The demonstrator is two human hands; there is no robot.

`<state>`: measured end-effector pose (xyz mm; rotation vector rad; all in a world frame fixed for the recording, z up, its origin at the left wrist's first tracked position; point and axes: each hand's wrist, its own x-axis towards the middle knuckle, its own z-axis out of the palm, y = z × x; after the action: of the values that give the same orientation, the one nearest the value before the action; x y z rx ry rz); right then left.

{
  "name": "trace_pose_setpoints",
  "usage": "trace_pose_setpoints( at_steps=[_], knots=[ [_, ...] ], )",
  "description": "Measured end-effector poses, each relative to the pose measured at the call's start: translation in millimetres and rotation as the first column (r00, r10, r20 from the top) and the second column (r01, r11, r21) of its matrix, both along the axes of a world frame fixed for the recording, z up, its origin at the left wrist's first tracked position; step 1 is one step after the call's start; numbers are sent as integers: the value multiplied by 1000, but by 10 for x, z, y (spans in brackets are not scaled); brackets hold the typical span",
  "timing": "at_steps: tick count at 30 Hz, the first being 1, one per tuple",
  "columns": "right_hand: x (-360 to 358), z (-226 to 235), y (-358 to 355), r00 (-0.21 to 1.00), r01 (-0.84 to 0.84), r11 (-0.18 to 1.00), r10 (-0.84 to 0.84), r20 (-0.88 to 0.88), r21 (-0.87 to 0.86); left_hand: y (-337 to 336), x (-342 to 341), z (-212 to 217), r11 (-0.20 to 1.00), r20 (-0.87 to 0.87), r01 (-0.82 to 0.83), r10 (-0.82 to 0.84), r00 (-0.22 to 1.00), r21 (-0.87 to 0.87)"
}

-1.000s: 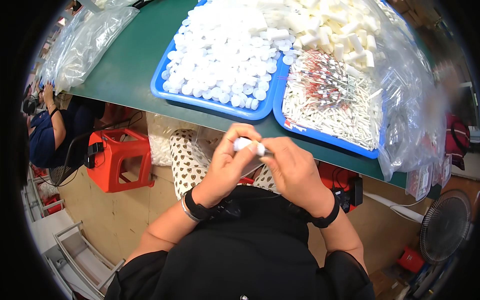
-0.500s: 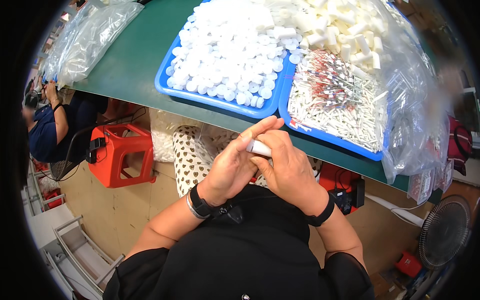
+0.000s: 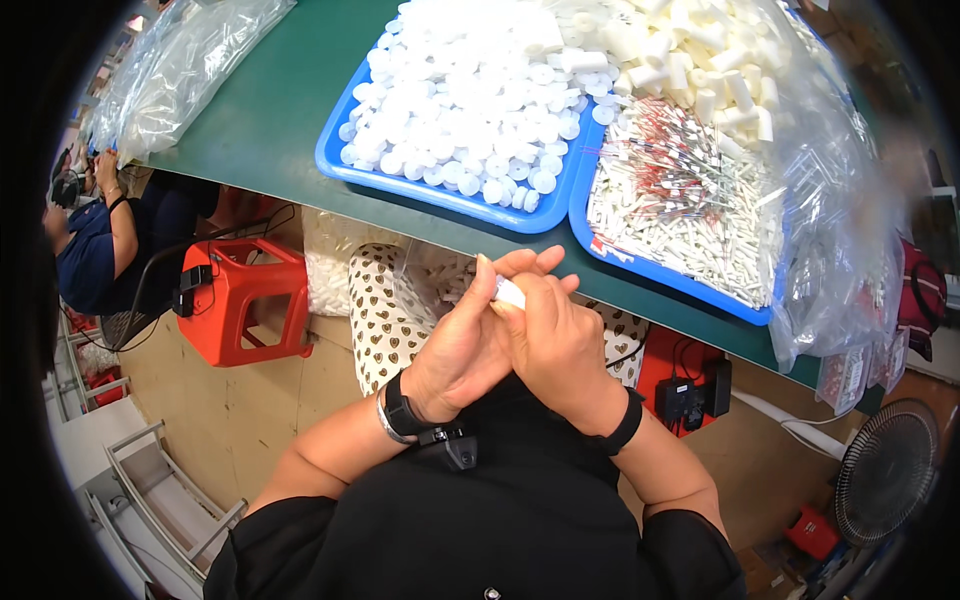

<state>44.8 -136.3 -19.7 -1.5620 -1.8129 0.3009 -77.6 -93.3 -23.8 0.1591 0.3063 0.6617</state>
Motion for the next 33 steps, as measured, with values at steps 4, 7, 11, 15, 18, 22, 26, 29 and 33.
trace_pose_setpoints(
  at_steps=[4,7,11,15,18,22,26,29,33],
  knots=[
    [-67,136,47,985,18,1000,-21,-173,-17,96,-55,55,998,-75,15,-10,997,58],
    [58,100,31,998,-60,998,60,-4,24,71,-62,-25,994,-66,25,-18,998,107],
    [2,93,-21,996,-70,997,71,58,-29,-57,-6,-25,997,-14,-59,60,998,52],
    [-141,84,-41,1000,22,999,-22,-5,-39,-72,5,-31,996,3,-77,77,997,33],
    [-183,103,-8,982,35,993,-54,-181,-111,-49,-9,-73,995,-59,-56,60,996,81],
    [-138,137,-19,897,-41,953,-97,-431,-301,-48,-52,-83,981,-178,-30,64,982,189],
    [-162,73,-50,904,-61,952,-75,-420,-301,-113,-68,-160,951,-268,-7,94,959,308],
    [-90,-14,-32,751,-239,857,-134,-646,-456,-100,-164,-139,959,-333,65,32,942,275],
    [-16,162,96,128,-640,623,-492,-861,-451,-16,-253,-41,978,-289,22,39,956,206]
  ],
)
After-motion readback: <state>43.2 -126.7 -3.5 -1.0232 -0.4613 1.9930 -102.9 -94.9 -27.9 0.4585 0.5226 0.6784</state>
